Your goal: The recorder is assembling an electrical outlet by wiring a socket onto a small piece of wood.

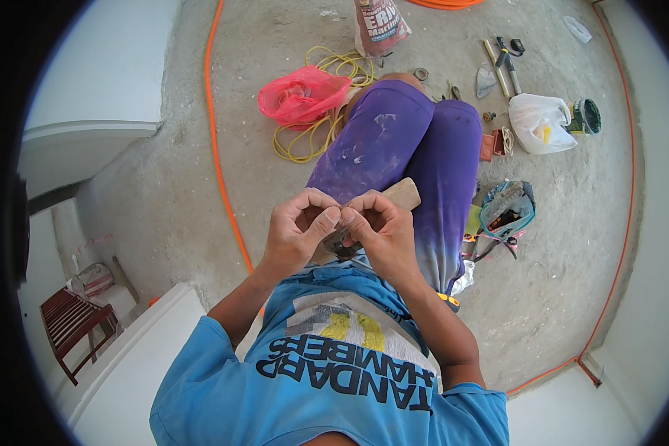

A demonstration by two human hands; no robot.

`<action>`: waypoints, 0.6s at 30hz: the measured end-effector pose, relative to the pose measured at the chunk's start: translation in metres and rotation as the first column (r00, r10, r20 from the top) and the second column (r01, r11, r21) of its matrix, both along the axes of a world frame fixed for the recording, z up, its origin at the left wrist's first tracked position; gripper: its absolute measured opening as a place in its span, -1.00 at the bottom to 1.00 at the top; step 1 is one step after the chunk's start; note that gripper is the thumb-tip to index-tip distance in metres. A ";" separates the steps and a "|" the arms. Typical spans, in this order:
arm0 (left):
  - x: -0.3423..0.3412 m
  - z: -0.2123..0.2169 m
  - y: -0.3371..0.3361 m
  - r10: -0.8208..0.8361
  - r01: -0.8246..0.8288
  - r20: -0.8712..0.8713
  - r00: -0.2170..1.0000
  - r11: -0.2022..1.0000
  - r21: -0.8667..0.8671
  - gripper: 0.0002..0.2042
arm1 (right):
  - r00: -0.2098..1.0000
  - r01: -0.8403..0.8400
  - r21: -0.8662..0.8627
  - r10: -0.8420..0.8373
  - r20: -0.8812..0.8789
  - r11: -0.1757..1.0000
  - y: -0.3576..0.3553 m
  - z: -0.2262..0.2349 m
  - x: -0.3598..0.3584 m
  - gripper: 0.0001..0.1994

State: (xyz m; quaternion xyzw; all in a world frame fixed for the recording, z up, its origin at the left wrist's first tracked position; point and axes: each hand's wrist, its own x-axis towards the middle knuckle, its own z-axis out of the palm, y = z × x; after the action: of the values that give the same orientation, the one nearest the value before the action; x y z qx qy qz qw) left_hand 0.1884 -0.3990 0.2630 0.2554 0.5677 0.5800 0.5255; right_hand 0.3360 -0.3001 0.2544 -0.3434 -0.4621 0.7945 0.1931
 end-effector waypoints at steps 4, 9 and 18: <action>0.004 -0.009 0.003 0.137 -0.138 0.316 0.939 0.990 -0.017 -0.85 | 1.000 0.010 0.059 -0.009 -0.027 0.998 -0.008 -0.001 -0.004 -0.85; -0.005 -0.010 0.001 0.115 -0.103 0.452 0.885 0.993 -0.050 -0.88 | 0.998 0.043 -0.006 -0.043 -0.034 0.999 -0.004 0.004 -0.003 -0.83; -0.005 -0.009 0.000 0.103 -0.096 0.296 0.950 0.995 -0.037 -0.84 | 0.999 0.033 0.004 -0.033 0.001 0.999 0.006 0.008 -0.009 -0.80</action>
State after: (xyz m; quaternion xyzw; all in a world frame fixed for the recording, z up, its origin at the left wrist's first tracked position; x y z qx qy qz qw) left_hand 0.1833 -0.3989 0.2538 0.1305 0.5007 0.6314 0.5776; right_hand 0.3268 -0.2941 0.2620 -0.3511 -0.4584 0.7899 0.2064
